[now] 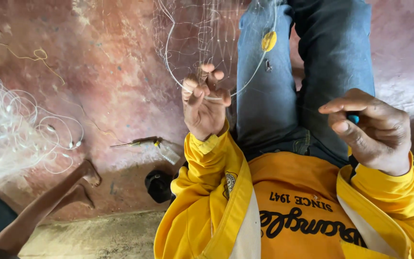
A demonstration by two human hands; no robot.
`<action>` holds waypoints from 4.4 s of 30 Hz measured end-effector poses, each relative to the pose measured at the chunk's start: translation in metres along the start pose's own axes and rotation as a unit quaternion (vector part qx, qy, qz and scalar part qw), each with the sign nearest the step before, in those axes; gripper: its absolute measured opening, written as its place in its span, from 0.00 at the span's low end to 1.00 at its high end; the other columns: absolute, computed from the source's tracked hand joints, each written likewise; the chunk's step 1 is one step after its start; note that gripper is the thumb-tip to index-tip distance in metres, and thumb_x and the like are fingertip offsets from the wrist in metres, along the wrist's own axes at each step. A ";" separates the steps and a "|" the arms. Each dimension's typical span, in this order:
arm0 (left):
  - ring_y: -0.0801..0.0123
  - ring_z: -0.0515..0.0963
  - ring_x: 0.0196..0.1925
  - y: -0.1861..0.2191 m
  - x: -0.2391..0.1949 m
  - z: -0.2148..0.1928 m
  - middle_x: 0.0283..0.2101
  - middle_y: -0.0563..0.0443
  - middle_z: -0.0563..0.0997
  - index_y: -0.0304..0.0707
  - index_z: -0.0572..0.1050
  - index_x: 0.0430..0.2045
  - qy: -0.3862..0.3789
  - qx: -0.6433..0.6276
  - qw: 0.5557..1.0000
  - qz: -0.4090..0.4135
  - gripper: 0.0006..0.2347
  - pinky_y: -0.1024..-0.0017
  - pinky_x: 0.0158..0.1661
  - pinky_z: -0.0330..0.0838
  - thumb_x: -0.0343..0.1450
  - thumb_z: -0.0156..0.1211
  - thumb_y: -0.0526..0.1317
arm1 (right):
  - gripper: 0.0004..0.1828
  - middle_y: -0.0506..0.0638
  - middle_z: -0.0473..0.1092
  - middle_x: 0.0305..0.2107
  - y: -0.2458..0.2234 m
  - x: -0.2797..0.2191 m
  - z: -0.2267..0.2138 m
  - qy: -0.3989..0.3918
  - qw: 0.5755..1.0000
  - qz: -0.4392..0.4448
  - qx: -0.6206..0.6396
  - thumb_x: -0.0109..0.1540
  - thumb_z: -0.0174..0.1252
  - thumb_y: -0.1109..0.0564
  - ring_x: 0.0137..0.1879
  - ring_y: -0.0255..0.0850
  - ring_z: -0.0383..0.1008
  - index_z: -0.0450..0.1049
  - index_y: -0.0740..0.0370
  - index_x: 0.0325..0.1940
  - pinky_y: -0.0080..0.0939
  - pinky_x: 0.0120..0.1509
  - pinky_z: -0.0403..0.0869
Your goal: The person threads a blue net needle through the mesh of a fishing net.
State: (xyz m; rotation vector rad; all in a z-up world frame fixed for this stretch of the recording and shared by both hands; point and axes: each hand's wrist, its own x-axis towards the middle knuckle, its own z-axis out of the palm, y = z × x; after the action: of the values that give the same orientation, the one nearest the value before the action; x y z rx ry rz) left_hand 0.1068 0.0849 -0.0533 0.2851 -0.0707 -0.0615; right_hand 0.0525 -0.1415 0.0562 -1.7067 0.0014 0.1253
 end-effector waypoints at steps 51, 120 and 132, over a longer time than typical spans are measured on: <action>0.70 0.65 0.23 -0.097 -0.071 0.064 0.27 0.50 0.69 0.39 0.64 0.23 -0.034 0.082 0.985 -0.150 0.03 0.77 0.28 0.60 0.66 0.44 0.36 | 0.06 0.55 0.57 0.32 0.023 -0.004 -0.029 -0.020 0.961 -0.274 -0.043 0.59 0.42 0.69 0.34 0.41 0.58 0.57 0.69 0.40 0.38 0.40 0.61; 0.53 0.68 0.51 -0.074 -0.085 0.027 0.55 0.35 0.61 0.34 0.63 0.21 -0.079 0.029 0.996 -0.037 0.06 0.69 0.25 0.73 0.69 0.41 0.36 | 0.04 0.57 0.60 0.25 0.057 -0.055 -0.034 -0.001 0.952 -0.210 0.221 0.61 0.40 0.61 0.24 0.42 0.63 0.56 0.65 0.36 0.36 0.31 0.67; 0.69 0.72 0.34 -0.066 -0.089 0.036 0.49 0.36 0.67 0.47 0.65 0.25 -0.077 0.057 0.993 -0.064 0.03 0.81 0.20 0.60 0.68 0.42 0.39 | 0.05 0.55 0.62 0.25 0.063 -0.055 -0.035 0.008 0.952 -0.216 0.217 0.61 0.42 0.59 0.28 0.40 0.67 0.57 0.63 0.36 0.40 0.43 0.73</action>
State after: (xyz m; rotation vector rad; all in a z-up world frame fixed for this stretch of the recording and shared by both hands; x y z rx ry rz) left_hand 0.0123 0.0175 -0.0432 0.3981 -0.2089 -0.2074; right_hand -0.0041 -0.1892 0.0037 -1.2331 -0.3094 -0.2042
